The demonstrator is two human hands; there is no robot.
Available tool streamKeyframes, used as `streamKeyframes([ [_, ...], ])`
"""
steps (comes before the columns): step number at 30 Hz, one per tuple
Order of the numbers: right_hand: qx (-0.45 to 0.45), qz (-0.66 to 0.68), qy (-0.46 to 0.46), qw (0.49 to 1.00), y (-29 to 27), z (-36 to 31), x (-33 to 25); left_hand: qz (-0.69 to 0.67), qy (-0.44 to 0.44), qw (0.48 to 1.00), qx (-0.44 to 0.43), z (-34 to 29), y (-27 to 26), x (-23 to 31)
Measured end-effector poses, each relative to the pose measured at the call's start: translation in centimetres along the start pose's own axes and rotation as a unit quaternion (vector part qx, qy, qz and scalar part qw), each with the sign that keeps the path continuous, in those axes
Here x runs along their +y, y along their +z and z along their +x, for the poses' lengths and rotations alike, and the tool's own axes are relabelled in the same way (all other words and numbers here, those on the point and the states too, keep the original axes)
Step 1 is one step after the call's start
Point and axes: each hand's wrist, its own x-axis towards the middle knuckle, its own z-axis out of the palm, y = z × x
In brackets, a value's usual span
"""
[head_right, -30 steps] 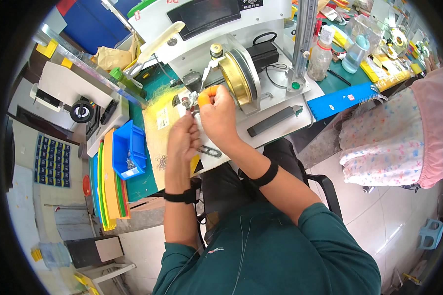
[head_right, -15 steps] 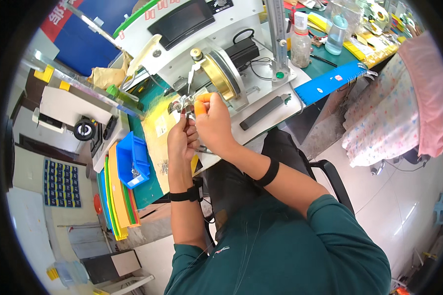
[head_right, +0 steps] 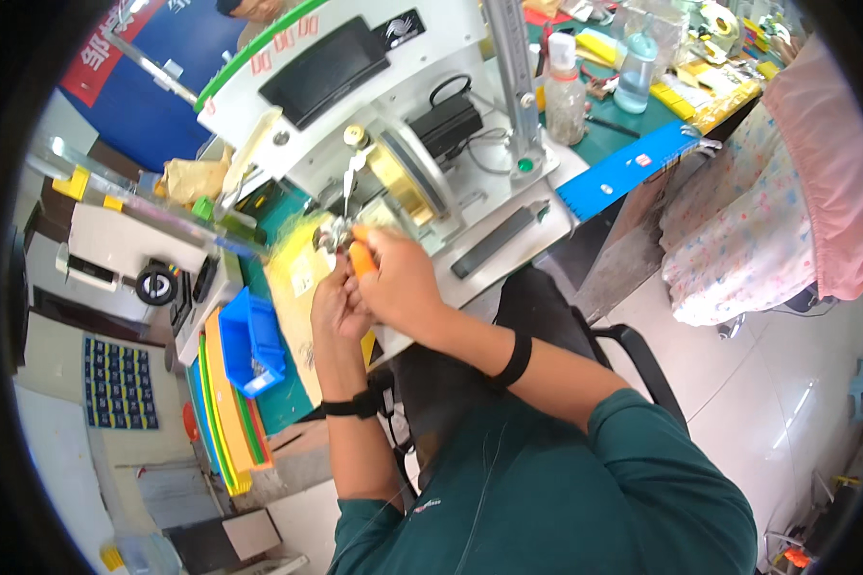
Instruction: Using a small rotating lathe and precision tools to process metal components.
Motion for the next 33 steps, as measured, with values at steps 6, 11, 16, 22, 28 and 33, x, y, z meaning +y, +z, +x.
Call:
streamKeyframes([
  [6, -0.104, 0.042, 0.063, 0.992, 0.1, -0.1, -1.3, -0.103, 0.015, 0.994, 0.041, 1.5, -2.6, -1.1],
  [11, -0.195, 0.018, 0.074, 0.978, -2.9, -1.7, -2.6, -0.039, 0.042, 0.997, 0.059, -0.1, -1.8, -2.5],
  [16, -0.319, -0.105, -0.004, 0.942, -13.5, -1.4, -10.6, 0.139, 0.122, 0.983, -0.002, -8.8, 0.5, -4.5],
  [22, -0.234, 0.028, 0.034, 0.971, -23.6, -0.6, -17.6, 0.26, 0.445, 0.836, -0.19, -18.9, 8.3, -2.8],
  [28, -0.493, 0.165, -0.14, 0.843, -22.8, -0.4, -17.5, 0.28, 0.27, 0.761, -0.519, -21.4, 9.5, 0.2],
  [33, -0.571, 0.169, -0.148, 0.789, -20.1, -1.0, -17.6, 0.236, 0.252, 0.703, -0.621, -22.7, 9.8, 0.6],
])
